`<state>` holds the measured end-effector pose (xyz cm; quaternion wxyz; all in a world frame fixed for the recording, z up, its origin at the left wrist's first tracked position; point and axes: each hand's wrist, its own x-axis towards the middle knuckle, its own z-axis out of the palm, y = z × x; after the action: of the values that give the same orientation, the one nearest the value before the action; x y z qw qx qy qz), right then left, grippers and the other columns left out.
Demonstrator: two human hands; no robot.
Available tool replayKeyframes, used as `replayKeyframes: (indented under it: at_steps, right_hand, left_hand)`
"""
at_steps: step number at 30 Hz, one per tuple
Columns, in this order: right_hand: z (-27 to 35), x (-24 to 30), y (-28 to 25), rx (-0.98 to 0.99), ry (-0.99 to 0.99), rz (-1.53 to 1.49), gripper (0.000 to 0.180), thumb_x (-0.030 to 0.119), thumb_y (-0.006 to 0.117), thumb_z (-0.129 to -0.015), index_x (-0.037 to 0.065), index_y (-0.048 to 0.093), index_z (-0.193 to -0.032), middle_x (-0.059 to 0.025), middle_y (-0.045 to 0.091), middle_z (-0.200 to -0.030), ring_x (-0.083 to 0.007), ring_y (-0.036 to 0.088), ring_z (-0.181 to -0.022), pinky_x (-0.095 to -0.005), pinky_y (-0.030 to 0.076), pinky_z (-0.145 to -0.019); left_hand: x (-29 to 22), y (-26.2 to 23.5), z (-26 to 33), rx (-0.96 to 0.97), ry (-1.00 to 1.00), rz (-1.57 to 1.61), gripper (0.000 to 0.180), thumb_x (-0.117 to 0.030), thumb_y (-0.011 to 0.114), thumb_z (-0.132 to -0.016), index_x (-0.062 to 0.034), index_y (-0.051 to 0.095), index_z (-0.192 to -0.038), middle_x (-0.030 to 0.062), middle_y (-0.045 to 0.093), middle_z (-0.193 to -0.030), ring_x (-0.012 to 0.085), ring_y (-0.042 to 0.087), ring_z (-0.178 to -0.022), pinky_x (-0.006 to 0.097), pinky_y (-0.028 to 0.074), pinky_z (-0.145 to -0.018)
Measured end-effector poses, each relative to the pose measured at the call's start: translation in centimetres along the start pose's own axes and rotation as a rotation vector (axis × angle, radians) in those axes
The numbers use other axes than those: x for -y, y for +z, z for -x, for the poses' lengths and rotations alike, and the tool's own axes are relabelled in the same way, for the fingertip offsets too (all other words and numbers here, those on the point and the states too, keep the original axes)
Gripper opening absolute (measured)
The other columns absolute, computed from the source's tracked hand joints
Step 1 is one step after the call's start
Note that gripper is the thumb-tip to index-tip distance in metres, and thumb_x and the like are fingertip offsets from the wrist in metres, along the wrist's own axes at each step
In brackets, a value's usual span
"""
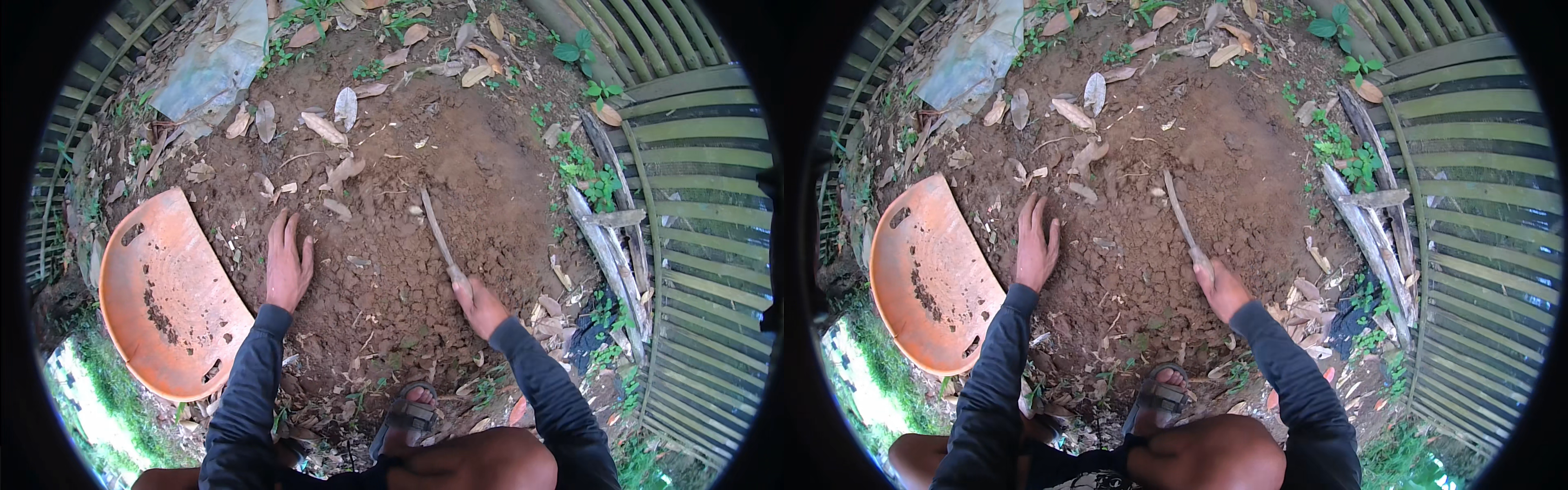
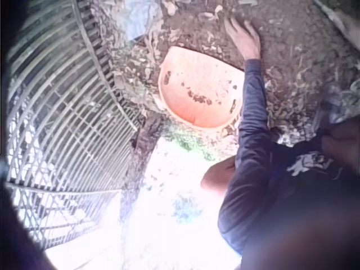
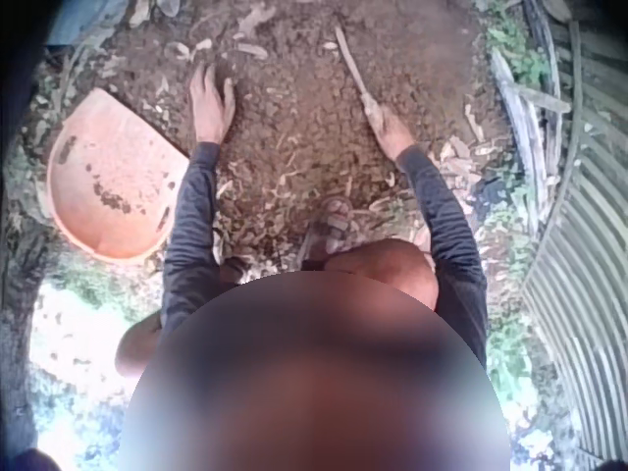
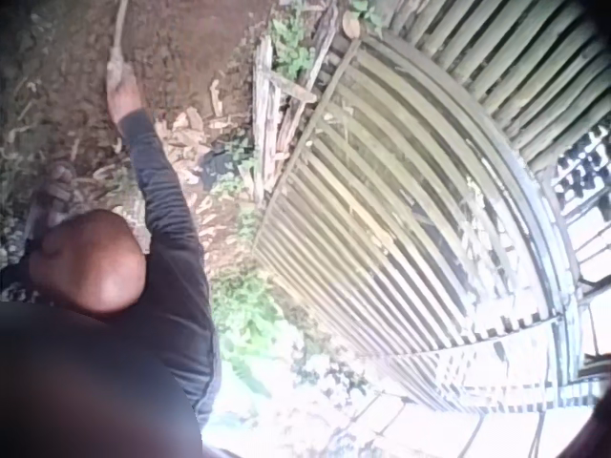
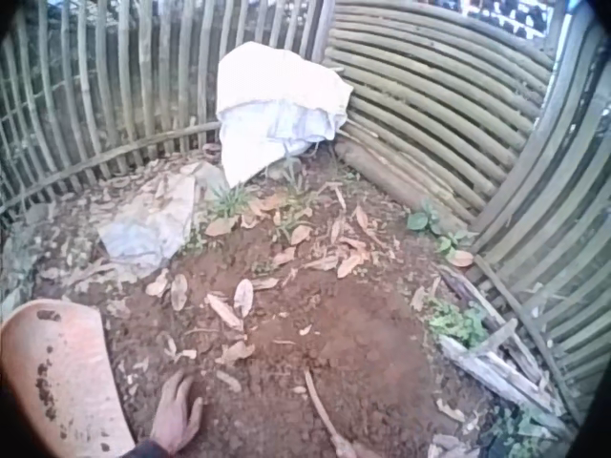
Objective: The person uses a small hand hoe to break up and loosen soil in a garden bed. They repeatedly strike and scrape the ground, then gather loose soil into an orange basin with their hands.
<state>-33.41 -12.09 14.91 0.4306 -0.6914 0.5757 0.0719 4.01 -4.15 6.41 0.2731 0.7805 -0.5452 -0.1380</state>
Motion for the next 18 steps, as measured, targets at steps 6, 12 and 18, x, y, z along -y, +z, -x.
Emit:
replayKeyframes:
  at_steps: [6,12,18]
  right_hand:
    - [7.5,-1.2,0.9,-0.143,0.051,0.058,0.045,0.046,0.052,-0.108,0.004,0.057,-0.123,-0.0319,0.069,-0.084,-0.0554,0.067,-0.087,-0.0588,0.052,-0.079]
    - [-5.6,3.6,-2.2,-0.342,-0.082,-0.222,0.053,0.052,0.05,-0.107,0.001,0.06,-0.114,-0.0253,0.067,-0.081,-0.0425,0.069,-0.075,-0.0513,0.054,-0.075]
    - [-12.8,11.6,-0.1,-0.304,-0.058,-0.272,0.056,0.052,0.045,-0.109,-0.001,0.059,-0.117,-0.0222,0.07,-0.09,-0.0374,0.069,-0.081,-0.0494,0.054,-0.079]
  left_hand:
    - [-2.4,2.5,-2.3,0.012,0.106,0.124,0.056,-0.022,0.062,-0.101,0.0013,0.044,-0.149,0.026,0.043,-0.154,0.0445,0.04,-0.144,0.049,0.034,-0.122]
    - [-5.1,4.4,0.9,0.222,0.078,-0.051,0.066,-0.037,0.054,-0.105,-0.0011,0.038,-0.158,0.0232,0.03,-0.168,0.0465,0.025,-0.154,0.049,0.025,-0.128]
    - [-6.9,1.4,6.4,0.169,-0.038,0.289,0.053,-0.02,0.061,-0.1,0.0013,0.049,-0.147,0.0237,0.042,-0.159,0.0428,0.037,-0.149,0.048,0.031,-0.125]
